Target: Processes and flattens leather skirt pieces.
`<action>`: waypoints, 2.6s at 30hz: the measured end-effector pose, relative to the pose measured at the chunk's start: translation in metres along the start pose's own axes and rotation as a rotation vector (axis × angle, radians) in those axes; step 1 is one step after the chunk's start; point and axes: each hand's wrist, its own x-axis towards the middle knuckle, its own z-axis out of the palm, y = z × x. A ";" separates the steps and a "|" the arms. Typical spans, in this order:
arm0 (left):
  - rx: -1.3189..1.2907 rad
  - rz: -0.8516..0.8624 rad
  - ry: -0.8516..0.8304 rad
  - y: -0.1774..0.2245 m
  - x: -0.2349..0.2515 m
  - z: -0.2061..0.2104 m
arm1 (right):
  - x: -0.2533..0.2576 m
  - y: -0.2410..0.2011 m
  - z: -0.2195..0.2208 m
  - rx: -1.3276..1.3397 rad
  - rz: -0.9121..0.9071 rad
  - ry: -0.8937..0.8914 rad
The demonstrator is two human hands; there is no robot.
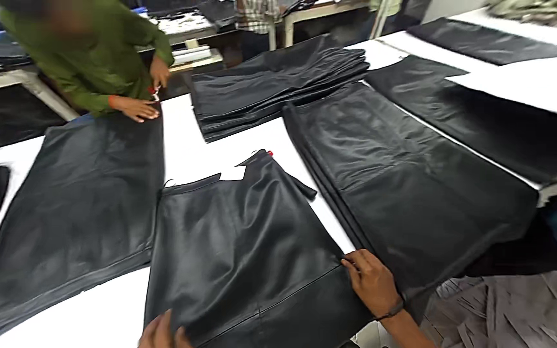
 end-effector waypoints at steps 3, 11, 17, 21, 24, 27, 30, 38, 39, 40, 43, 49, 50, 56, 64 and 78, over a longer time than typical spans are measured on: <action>-0.393 0.394 -0.091 0.110 0.017 0.027 | -0.002 -0.001 0.004 -0.033 -0.026 0.062; -0.223 0.815 -0.305 0.238 0.003 0.153 | -0.017 0.005 -0.002 -0.042 -0.105 0.091; -0.198 0.826 -0.206 0.236 0.001 0.156 | -0.053 0.009 -0.012 -0.206 -0.185 0.055; -0.153 0.777 -0.149 0.244 -0.003 0.155 | -0.054 0.008 -0.015 -0.215 -0.209 0.030; -0.067 0.757 -0.129 0.244 -0.006 0.156 | -0.054 0.011 -0.021 -0.200 -0.235 -0.009; -0.027 0.747 -0.180 0.242 -0.006 0.152 | -0.041 0.008 -0.040 -0.118 -0.234 -0.178; -0.025 0.733 -0.220 0.242 -0.003 0.151 | 0.010 0.005 -0.068 0.050 -0.149 -0.499; -0.071 0.705 -0.293 0.245 -0.001 0.142 | 0.198 -0.034 -0.011 -0.007 -0.118 -0.539; -0.084 0.698 -0.313 0.245 0.000 0.140 | 0.214 -0.039 0.003 -0.021 -0.119 -0.543; -0.101 0.695 -0.323 0.246 0.000 0.140 | 0.228 -0.044 0.016 -0.033 -0.114 -0.563; -0.137 0.691 -0.329 0.245 -0.001 0.142 | 0.255 -0.052 0.045 -0.043 -0.061 -0.613; -0.170 0.680 -0.350 0.245 -0.003 0.142 | 0.277 -0.061 0.017 -0.096 0.157 -0.740; -0.175 0.675 -0.361 0.245 -0.004 0.141 | 0.280 -0.055 0.010 -0.058 0.201 -0.742; -0.179 0.674 -0.275 0.244 -0.006 0.151 | 0.194 -0.009 -0.051 0.257 0.191 -0.403; -0.134 0.663 -0.272 0.245 -0.006 0.151 | -0.027 0.002 -0.090 0.510 0.374 -0.220; -0.057 0.663 -0.364 0.243 -0.003 0.146 | -0.083 -0.001 -0.083 0.126 0.086 -0.169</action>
